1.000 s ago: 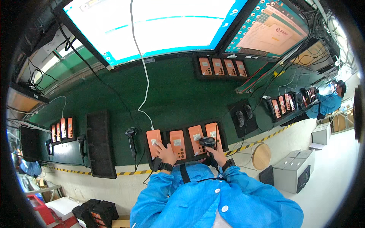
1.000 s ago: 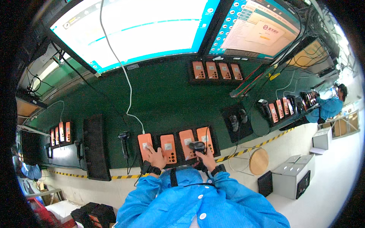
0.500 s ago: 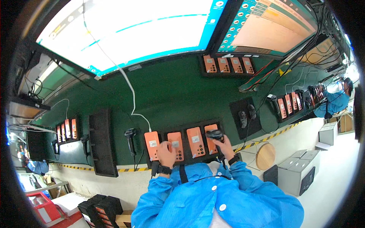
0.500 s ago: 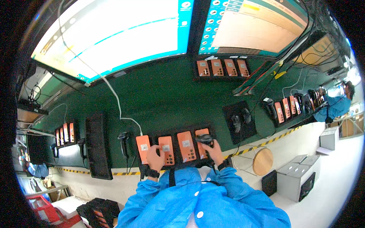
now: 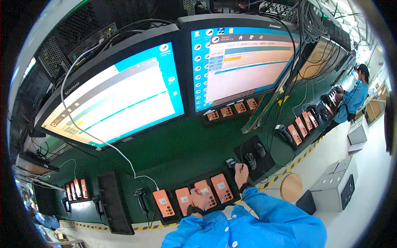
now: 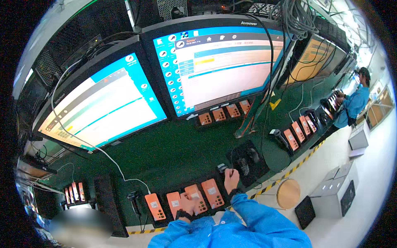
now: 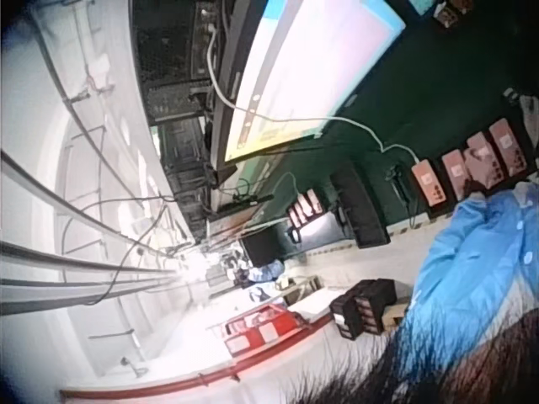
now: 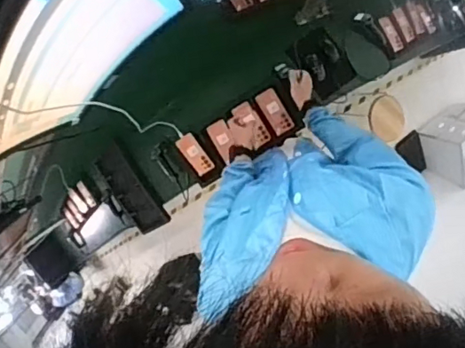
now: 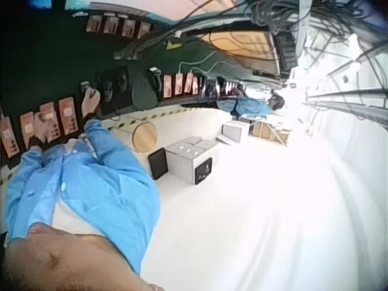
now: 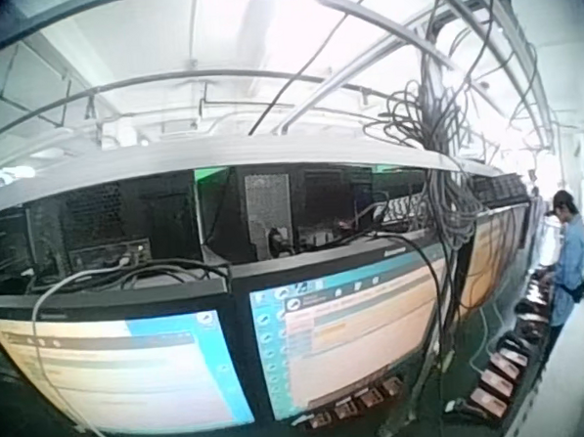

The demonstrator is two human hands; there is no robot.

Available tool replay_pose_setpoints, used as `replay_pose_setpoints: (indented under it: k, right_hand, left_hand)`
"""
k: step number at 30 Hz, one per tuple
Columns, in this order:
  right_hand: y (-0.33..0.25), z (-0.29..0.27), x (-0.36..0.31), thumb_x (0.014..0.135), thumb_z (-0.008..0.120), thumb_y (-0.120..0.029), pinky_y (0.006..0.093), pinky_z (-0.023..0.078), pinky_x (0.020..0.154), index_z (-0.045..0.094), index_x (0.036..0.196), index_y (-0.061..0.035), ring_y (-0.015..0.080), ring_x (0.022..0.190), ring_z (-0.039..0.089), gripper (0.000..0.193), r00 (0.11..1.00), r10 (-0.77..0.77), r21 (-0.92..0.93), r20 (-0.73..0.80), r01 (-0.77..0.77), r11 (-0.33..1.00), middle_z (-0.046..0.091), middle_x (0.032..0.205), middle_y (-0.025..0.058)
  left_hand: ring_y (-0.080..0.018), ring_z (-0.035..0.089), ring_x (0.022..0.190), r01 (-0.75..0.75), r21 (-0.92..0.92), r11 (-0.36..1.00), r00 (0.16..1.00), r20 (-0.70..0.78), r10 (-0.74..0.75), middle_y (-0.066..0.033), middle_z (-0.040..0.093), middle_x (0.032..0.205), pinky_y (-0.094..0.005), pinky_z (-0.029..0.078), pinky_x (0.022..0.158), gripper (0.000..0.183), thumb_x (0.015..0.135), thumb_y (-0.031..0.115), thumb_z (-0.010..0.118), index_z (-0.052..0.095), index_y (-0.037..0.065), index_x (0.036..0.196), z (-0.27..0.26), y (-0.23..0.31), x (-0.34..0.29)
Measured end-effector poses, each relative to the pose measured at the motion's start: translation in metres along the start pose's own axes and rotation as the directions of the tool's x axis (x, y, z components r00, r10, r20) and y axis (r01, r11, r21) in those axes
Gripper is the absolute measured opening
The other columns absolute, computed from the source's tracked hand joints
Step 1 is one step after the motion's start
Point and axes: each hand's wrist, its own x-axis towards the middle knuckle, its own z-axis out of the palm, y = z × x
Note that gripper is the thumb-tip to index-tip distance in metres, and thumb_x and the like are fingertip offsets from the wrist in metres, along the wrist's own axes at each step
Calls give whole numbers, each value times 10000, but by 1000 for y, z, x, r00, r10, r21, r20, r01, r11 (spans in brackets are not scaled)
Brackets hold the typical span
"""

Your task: Scanning and verifying handheld electronic devices at a testing workstation.

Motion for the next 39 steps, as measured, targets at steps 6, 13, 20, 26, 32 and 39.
replay_pose_setpoints:
  k: [6,13,20,26,32,39]
  right_hand:
    - [-36,21,-35,939,408,-198,247,378,621,525,776,-15,101,665,460,271,809,23,468,587,-362,806,519,752,10]
    - [-134,-3,-61,864,599,-175,237,432,589,662,955,-18,87,686,563,192,686,-218,336,694,-41,941,656,833,44]
    - [-151,-13,-79,861,612,-140,261,473,639,636,943,6,128,731,592,169,551,-218,174,806,131,976,629,854,67]
    - [-162,-20,-84,798,641,-140,271,472,610,671,895,-16,153,665,620,161,558,-235,112,796,246,963,662,776,102]
    - [-153,-24,-89,778,643,-137,331,475,656,666,855,-44,260,765,612,123,525,-419,125,741,505,854,638,791,106]
    - [-132,-11,-85,828,609,-161,331,463,664,645,806,-41,266,757,601,127,450,-491,219,746,530,819,615,790,114]
  left_hand:
    - [-213,596,976,-223,-298,928,936,201,289,-134,619,1037,-326,476,848,424,740,30,653,522,-5,1142,-17,4,30]
    - [-185,642,805,-315,-303,900,909,178,378,-98,653,860,-306,498,714,233,768,61,644,585,30,992,-57,30,-19]
    - [-178,634,853,-383,-252,888,889,159,429,-91,658,893,-292,487,745,192,802,45,616,593,34,992,-68,29,-47]
    - [-167,638,824,-395,-298,869,882,142,450,-91,660,874,-281,489,732,205,795,23,614,604,41,999,-70,28,-56]
    - [-158,648,774,-375,-302,877,898,118,424,-89,664,841,-284,501,687,210,796,22,626,608,38,1005,-64,24,-61]
    - [-213,654,779,-520,-80,850,854,-22,520,-121,663,904,-307,509,679,313,775,47,647,592,56,1083,-71,18,-62]
